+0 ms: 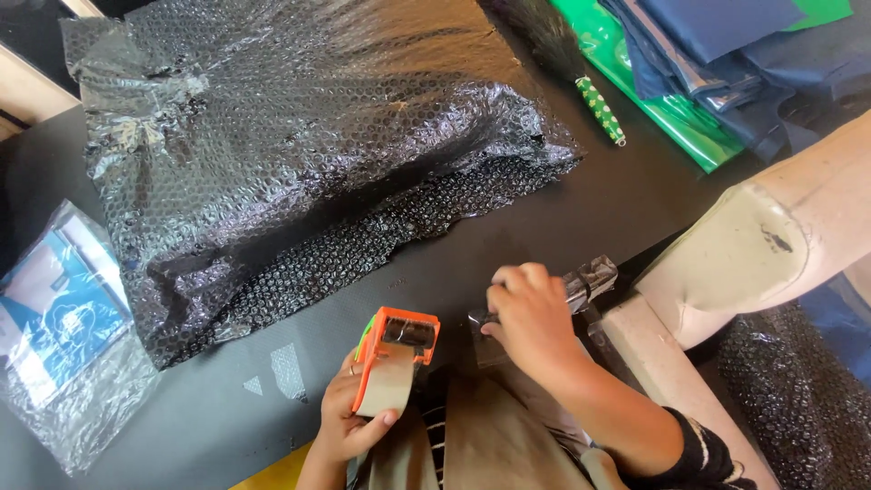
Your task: Wrapping an item in black bubble wrap and securing it with clear tape using a dispenser.
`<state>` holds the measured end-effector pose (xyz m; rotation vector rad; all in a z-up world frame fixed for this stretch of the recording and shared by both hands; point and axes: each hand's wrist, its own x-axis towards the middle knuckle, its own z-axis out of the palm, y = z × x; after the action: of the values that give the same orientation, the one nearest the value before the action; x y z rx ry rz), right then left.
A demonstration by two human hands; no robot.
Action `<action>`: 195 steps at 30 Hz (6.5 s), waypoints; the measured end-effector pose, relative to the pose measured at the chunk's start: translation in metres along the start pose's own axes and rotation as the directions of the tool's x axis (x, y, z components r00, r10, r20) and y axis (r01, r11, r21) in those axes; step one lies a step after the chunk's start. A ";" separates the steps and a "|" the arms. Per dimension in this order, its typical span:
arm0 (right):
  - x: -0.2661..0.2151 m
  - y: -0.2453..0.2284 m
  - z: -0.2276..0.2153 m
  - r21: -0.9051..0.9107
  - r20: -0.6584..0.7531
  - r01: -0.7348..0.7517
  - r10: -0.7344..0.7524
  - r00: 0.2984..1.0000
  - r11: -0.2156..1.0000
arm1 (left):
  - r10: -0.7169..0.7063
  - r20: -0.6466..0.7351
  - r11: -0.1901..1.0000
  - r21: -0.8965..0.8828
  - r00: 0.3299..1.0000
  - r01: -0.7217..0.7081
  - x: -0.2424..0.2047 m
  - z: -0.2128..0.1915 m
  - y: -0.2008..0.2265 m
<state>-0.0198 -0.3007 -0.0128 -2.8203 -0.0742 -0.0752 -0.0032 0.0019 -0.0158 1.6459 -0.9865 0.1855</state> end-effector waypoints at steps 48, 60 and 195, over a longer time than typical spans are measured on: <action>-0.015 -0.109 -0.051 0.283 -0.522 0.349 -0.161 0.838 0.893 | 0.030 -0.122 0.928 0.372 0.992 0.018 -0.005 0.024 0.022; 0.002 -0.112 -0.065 0.657 -0.399 0.350 -0.085 0.913 0.668 | 0.055 -0.150 0.932 0.363 0.987 0.003 0.000 -0.005 0.004; -0.008 -0.107 -0.101 0.678 -0.408 0.416 -0.160 0.899 0.606 | 0.020 -0.055 0.984 0.180 0.998 -0.010 -0.001 -0.008 0.027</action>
<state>-0.0389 -0.2312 0.1164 -1.8882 -0.4030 -0.4527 -0.0190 0.0096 0.0065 1.7874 -0.9614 0.3383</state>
